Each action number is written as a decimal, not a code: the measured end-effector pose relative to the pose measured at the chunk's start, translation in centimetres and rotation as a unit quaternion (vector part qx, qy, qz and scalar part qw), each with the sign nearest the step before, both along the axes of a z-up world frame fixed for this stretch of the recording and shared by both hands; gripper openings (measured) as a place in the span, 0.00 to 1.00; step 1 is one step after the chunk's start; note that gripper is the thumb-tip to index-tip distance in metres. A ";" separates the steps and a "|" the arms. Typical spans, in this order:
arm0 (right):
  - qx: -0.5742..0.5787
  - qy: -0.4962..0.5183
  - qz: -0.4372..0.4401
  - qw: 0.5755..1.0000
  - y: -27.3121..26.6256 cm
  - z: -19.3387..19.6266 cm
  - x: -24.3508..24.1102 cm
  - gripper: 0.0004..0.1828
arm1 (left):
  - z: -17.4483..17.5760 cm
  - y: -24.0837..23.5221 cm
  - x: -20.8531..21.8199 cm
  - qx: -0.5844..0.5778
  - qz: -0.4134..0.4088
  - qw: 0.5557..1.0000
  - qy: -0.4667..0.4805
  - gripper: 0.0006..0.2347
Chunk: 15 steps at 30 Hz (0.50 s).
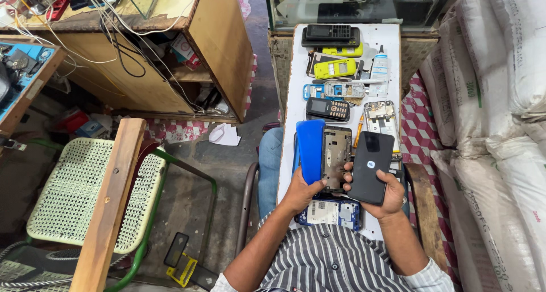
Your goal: The person handles a blue smartphone back cover and a black smartphone, repeatedly aligning and comparing the two parts. The person also picks up and sets down a small screwdriver while working at a cluttered electronics repair bench.
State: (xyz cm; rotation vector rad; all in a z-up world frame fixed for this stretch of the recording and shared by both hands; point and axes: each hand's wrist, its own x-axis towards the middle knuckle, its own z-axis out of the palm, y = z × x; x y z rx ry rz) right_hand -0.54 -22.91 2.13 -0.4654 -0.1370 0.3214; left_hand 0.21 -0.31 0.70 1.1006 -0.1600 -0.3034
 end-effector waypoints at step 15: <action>0.008 -0.008 0.005 1.000 0.1 0.5 -0.2 0.37 | -0.7 0.1 0.0 0.027 0.004 1.000 -0.013 0.18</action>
